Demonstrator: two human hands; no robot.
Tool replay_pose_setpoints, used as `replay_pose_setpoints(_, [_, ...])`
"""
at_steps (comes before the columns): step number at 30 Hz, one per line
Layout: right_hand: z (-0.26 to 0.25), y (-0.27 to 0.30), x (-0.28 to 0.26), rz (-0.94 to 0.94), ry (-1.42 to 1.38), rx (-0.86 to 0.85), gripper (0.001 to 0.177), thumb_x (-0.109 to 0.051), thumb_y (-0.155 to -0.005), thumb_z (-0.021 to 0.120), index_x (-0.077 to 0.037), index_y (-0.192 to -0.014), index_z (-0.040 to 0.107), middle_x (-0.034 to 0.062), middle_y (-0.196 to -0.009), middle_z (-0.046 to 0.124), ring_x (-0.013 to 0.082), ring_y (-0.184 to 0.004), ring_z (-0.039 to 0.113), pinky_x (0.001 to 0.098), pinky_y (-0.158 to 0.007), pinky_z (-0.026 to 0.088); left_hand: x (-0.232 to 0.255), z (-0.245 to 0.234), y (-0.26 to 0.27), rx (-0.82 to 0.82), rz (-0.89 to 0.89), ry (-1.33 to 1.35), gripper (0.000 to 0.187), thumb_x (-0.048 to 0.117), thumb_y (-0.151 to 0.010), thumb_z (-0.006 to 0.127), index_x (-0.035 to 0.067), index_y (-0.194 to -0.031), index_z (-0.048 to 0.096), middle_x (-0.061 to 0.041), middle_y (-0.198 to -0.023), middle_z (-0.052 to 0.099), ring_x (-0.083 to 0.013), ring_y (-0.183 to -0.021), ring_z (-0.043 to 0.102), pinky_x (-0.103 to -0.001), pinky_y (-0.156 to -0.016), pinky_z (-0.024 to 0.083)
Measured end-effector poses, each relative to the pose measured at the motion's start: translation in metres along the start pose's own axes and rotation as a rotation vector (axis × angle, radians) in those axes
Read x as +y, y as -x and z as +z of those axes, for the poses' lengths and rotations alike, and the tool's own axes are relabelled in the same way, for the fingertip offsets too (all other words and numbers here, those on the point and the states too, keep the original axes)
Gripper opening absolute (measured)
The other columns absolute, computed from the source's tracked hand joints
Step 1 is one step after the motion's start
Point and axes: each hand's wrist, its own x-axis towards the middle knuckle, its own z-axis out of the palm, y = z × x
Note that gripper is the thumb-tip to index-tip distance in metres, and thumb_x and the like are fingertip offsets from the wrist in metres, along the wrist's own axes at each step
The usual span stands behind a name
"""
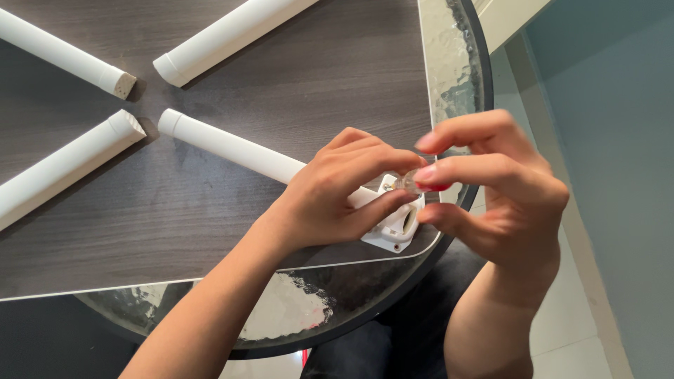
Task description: The person uses a red-handled screwdriver to tighten screws into white plastic brackets attached to the underside of a dark tabletop. They work on each of the four brackets in sequence, securing the legs to the table.
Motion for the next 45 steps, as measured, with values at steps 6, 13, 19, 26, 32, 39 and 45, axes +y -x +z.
replay_pose_setpoints(6, [0.0038,0.001,0.0029,0.0,-0.044,0.043,0.03,-0.025,-0.097,0.071,-0.001,-0.112,0.061,0.008,-0.104,0.074,0.019,-0.1,0.071,0.027,-0.081,0.06,-0.0025,0.0033,-0.0049,0.032,-0.012,-0.105,0.037,0.025,-0.09,0.085,0.011,-0.117,0.063,-0.002,-0.106,0.071,-0.0181,-0.102,0.068,-0.035,-0.096,0.048])
replay_pose_setpoints(13, [0.0026,-0.0022,-0.0013,0.003,0.026,0.025,0.023,-0.02,-0.098,0.071,-0.001,-0.11,0.067,0.0155,-0.112,0.069,0.0191,-0.095,0.069,0.027,-0.081,0.06,-0.0005,0.0006,-0.0012,0.051,0.021,0.011,0.038,0.016,-0.099,0.078,0.008,-0.132,0.061,-0.003,-0.116,0.072,-0.0181,-0.107,0.07,-0.033,-0.104,0.048])
replay_pose_setpoints(19, [0.0059,0.0036,0.0009,0.072,0.055,0.124,0.033,-0.021,-0.088,0.085,-0.001,-0.111,0.072,0.0119,-0.106,0.068,0.0152,-0.085,0.071,0.0253,-0.075,0.061,-0.0031,0.0043,0.0008,0.05,-0.026,-0.052,0.039,0.019,-0.094,0.082,0.01,-0.127,0.063,0.0,-0.109,0.074,-0.0189,-0.108,0.071,-0.035,-0.105,0.049])
replay_pose_setpoints(26, [0.0068,-0.0029,-0.0014,0.003,0.048,0.04,0.022,-0.014,-0.096,0.073,0.001,-0.11,0.067,0.0125,-0.108,0.073,0.0212,-0.101,0.072,0.0296,-0.083,0.062,-0.0021,0.0009,0.0029,0.064,0.017,-0.031,0.042,0.017,-0.095,0.083,0.009,-0.131,0.061,-0.005,-0.116,0.073,-0.02,-0.113,0.068,-0.032,-0.104,0.05])
replay_pose_setpoints(32, [0.005,0.0002,0.0011,-0.058,0.047,0.044,0.032,-0.024,-0.088,0.08,-0.001,-0.107,0.07,0.0136,-0.112,0.066,0.0167,-0.096,0.069,0.0283,-0.082,0.06,-0.005,0.0042,0.0037,0.055,-0.038,-0.015,0.051,0.021,-0.094,0.084,0.011,-0.137,0.058,-0.001,-0.114,0.076,-0.0192,-0.113,0.071,-0.036,-0.105,0.051])
replay_pose_setpoints(39, [0.0083,-0.0013,0.006,0.008,0.058,0.076,0.031,-0.02,-0.092,0.076,0.0,-0.115,0.068,0.0131,-0.106,0.073,0.0182,-0.1,0.073,0.027,-0.08,0.063,-0.0017,0.0024,0.004,0.064,0.021,-0.023,0.064,0.018,-0.095,0.081,0.009,-0.146,0.044,-0.007,-0.12,0.072,-0.0226,-0.12,0.069,-0.038,-0.109,0.05])
replay_pose_setpoints(45, [0.0071,-0.0047,0.0015,0.002,0.081,0.038,0.021,-0.011,-0.1,0.069,0.0,-0.117,0.065,0.0162,-0.11,0.072,0.0215,-0.107,0.069,0.0305,-0.088,0.059,-0.0007,0.0036,0.0019,0.06,-0.11,0.169,0.063,0.011,-0.101,0.074,0.01,-0.151,0.035,-0.01,-0.139,0.063,-0.0181,-0.117,0.074,-0.038,-0.113,0.054])
